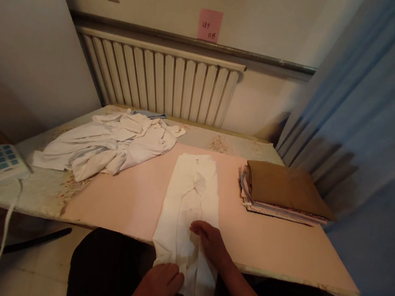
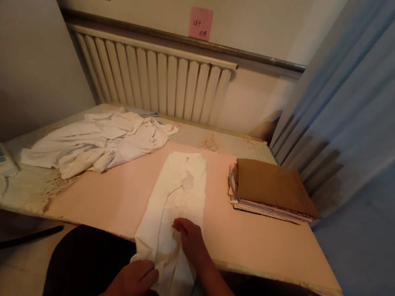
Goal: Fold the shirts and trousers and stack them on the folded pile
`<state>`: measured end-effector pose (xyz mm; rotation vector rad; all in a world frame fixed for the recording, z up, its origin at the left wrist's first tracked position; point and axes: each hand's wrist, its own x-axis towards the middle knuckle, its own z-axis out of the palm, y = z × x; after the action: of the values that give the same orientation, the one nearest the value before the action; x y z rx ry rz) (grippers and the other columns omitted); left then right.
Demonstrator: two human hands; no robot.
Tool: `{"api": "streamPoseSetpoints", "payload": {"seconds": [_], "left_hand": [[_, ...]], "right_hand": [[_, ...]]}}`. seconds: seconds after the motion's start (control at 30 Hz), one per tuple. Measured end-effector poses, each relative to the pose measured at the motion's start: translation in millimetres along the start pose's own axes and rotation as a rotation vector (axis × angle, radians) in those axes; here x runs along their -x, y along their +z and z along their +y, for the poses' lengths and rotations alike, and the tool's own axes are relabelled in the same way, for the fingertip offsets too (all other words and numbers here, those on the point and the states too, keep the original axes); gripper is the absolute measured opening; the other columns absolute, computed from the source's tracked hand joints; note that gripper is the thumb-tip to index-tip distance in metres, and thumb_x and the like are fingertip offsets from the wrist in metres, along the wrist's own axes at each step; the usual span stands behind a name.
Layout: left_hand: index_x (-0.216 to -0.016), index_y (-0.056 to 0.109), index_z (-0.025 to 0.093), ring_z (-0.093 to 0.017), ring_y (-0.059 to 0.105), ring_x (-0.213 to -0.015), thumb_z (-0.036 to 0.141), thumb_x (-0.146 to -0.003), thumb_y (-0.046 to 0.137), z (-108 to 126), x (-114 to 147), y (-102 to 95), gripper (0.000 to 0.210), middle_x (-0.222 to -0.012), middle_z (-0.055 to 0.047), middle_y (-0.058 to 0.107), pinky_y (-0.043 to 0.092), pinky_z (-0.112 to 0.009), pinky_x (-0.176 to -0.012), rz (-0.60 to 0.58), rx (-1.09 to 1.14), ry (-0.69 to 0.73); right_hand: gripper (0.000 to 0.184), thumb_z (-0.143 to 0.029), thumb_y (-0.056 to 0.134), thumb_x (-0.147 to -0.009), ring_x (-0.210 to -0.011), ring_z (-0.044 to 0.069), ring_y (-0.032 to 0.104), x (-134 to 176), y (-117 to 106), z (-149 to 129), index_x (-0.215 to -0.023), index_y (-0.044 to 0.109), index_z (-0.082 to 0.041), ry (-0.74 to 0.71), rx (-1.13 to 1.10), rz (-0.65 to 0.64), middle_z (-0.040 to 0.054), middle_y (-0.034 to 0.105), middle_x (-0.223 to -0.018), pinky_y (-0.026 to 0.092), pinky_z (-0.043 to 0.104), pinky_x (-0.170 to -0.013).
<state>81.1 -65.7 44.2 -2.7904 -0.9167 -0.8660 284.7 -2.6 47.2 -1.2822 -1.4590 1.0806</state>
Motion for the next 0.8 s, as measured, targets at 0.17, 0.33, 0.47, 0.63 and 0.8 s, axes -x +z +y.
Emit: {"api": "streamPoseSetpoints", "payload": {"seconds": [0.17, 0.33, 0.47, 0.63, 0.8], "left_hand": [[-0.074, 0.045, 0.021, -0.015, 0.046, -0.059, 0.028, -0.091, 0.053, 1.2, -2.5, -3.2, 0.020, -0.068, 0.001, 0.049, 0.030, -0.027, -0.053, -0.002, 0.009, 0.000], [-0.074, 0.045, 0.021, -0.014, 0.046, -0.058, 0.018, -0.089, 0.052, 1.3, -3.3, -3.9, 0.017, -0.067, 0.002, 0.050, 0.028, -0.028, -0.053, 0.011, -0.010, 0.002], [-0.073, 0.044, 0.021, -0.014, 0.046, -0.059, 0.026, -0.087, 0.057, 1.3, -3.9, -4.4, 0.020, -0.067, 0.002, 0.049, 0.028, -0.028, -0.053, 0.003, 0.007, -0.009], [-0.073, 0.044, 0.021, -0.014, 0.047, -0.059, 0.032, -0.086, 0.059, 1.2, -3.4, -3.6, 0.022, -0.067, 0.001, 0.049, 0.029, -0.028, -0.053, 0.001, -0.008, -0.004], [-0.075, 0.045, 0.021, -0.014, 0.047, -0.060, 0.019, -0.089, 0.054, 1.2, -1.5, -2.6, 0.017, -0.068, 0.001, 0.050, 0.030, -0.028, -0.054, -0.031, -0.034, -0.009]], "right_hand": [[0.027, -0.034, 0.048, -0.087, -0.095, 0.021, 0.069, 0.5, -1.7, 0.5, -0.101, 0.067, -0.021, -0.005, 0.013, -0.005, 0.0069, 0.072, -0.102, 0.055, 0.041, -0.089], [0.026, -0.033, 0.048, -0.088, -0.095, 0.020, 0.069, 1.2, -2.2, 5.1, -0.102, 0.066, -0.021, -0.017, -0.003, -0.002, 0.0066, 0.072, -0.102, 0.055, 0.040, -0.088], [0.026, -0.034, 0.049, -0.088, -0.095, 0.021, 0.069, 1.1, -1.8, 6.2, -0.102, 0.067, -0.021, -0.009, -0.019, 0.010, 0.0067, 0.072, -0.101, 0.055, 0.042, -0.090], [0.026, -0.036, 0.050, -0.087, -0.095, 0.022, 0.069, 1.2, -2.6, 2.1, -0.100, 0.067, -0.021, 0.007, -0.023, 0.011, 0.0072, 0.072, -0.101, 0.055, 0.044, -0.089], [0.026, -0.034, 0.050, -0.087, -0.096, 0.022, 0.069, 2.1, -3.3, 1.0, -0.100, 0.067, -0.021, 0.012, -0.025, 0.009, 0.0075, 0.072, -0.102, 0.054, 0.043, -0.091]]}}
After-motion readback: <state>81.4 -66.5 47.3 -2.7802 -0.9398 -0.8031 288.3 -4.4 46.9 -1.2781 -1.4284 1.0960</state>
